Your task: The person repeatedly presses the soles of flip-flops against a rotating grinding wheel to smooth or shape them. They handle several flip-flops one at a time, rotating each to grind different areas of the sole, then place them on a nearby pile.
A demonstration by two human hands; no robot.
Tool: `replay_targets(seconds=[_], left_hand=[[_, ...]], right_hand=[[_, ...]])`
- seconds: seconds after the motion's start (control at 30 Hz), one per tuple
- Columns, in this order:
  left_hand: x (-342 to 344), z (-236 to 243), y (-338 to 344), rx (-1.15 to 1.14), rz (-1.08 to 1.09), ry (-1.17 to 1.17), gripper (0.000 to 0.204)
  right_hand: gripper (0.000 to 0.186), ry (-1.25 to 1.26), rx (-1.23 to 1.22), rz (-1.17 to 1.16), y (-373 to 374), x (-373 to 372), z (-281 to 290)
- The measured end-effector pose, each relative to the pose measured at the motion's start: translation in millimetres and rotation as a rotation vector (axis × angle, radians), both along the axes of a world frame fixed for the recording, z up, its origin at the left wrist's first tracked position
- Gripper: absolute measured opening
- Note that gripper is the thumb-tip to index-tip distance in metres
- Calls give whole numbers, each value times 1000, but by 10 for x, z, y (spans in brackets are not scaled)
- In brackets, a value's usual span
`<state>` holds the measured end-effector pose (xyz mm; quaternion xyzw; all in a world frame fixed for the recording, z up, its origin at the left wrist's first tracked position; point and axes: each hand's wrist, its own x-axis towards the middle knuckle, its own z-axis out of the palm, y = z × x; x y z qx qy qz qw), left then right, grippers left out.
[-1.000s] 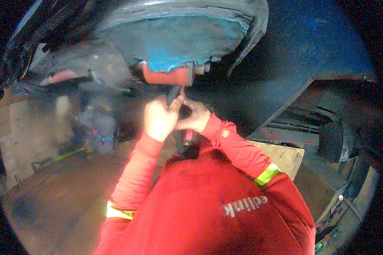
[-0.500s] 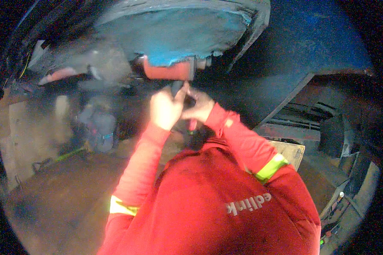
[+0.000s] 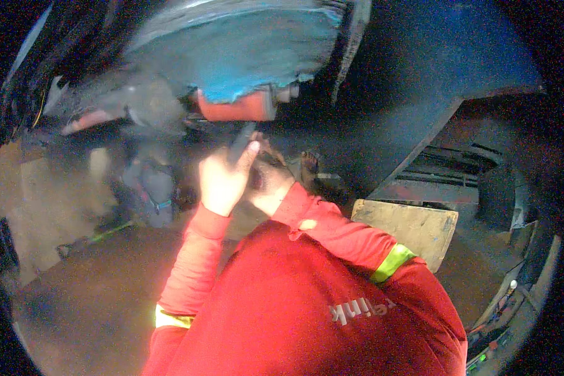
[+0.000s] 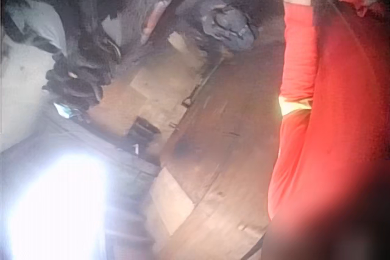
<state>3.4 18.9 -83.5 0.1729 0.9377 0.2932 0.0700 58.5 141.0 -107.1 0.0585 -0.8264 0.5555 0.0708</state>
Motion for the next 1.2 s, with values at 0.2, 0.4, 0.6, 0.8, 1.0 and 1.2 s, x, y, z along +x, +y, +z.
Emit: replay_targets(seconds=[0.2,0.4,0.6,0.8,1.0,1.2], left_hand=[[-85,69,-27,-155,-19,1,28],[-288,-91,298,-75,132,-63,56],[26,-82,121,205,198,-78,46],[123,95,0,483,73,-19,26],[-75,105,-22,133,7,121,34],[-150,104,-31,-15,-19,157,50]], right_hand=[[59,-540,-467,159,97,64,-47],[70,-719,-371,101,294,-292,-122],[64,-487,-8,194,301,-80,17],[66,152,536,-206,-138,57,-347],[60,65,301,-145,-173,25,-323],[53,-59,3,-51,-118,33,-75]])
